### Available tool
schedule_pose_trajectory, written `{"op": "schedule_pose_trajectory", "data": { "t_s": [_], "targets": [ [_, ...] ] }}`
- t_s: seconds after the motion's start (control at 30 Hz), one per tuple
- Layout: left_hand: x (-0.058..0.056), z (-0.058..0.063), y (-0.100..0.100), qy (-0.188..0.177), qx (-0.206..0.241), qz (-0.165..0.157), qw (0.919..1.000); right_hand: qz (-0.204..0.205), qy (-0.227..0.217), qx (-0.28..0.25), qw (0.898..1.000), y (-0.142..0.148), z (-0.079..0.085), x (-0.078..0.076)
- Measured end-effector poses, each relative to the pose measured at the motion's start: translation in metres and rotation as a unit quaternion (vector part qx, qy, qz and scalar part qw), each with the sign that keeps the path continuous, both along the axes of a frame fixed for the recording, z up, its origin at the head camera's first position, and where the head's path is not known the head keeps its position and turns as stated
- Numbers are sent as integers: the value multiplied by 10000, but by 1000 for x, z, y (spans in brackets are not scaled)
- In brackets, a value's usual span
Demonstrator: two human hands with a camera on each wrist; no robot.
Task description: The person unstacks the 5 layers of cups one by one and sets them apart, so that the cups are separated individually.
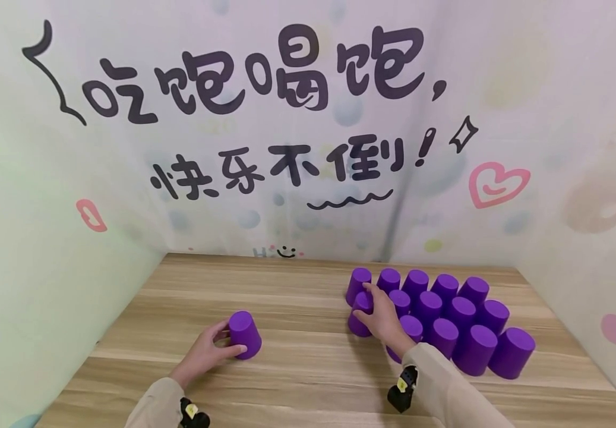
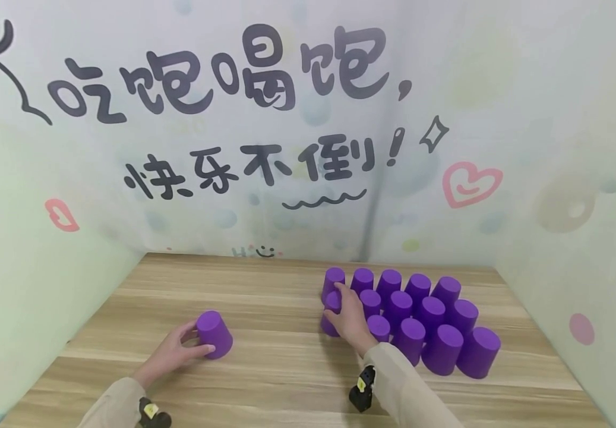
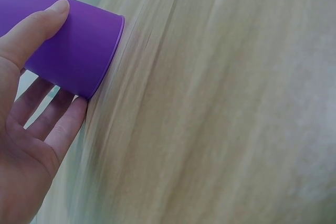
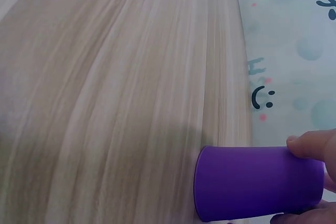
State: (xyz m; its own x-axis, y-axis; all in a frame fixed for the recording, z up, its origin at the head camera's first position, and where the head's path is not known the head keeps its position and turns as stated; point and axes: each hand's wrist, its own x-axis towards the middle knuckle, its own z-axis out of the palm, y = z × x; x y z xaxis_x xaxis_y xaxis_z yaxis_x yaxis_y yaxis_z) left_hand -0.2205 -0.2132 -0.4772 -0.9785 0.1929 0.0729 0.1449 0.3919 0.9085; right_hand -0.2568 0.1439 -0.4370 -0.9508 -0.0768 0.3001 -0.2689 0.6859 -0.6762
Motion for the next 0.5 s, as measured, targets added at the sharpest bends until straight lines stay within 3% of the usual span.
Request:
{"op": "schedule_pose_trajectory", "data": {
  "t_s": [0.5],
  "targets": [
    [0,0,-1,-115,23,-32,9999,12,9,85,10000,0,2,0]
  ]
}}
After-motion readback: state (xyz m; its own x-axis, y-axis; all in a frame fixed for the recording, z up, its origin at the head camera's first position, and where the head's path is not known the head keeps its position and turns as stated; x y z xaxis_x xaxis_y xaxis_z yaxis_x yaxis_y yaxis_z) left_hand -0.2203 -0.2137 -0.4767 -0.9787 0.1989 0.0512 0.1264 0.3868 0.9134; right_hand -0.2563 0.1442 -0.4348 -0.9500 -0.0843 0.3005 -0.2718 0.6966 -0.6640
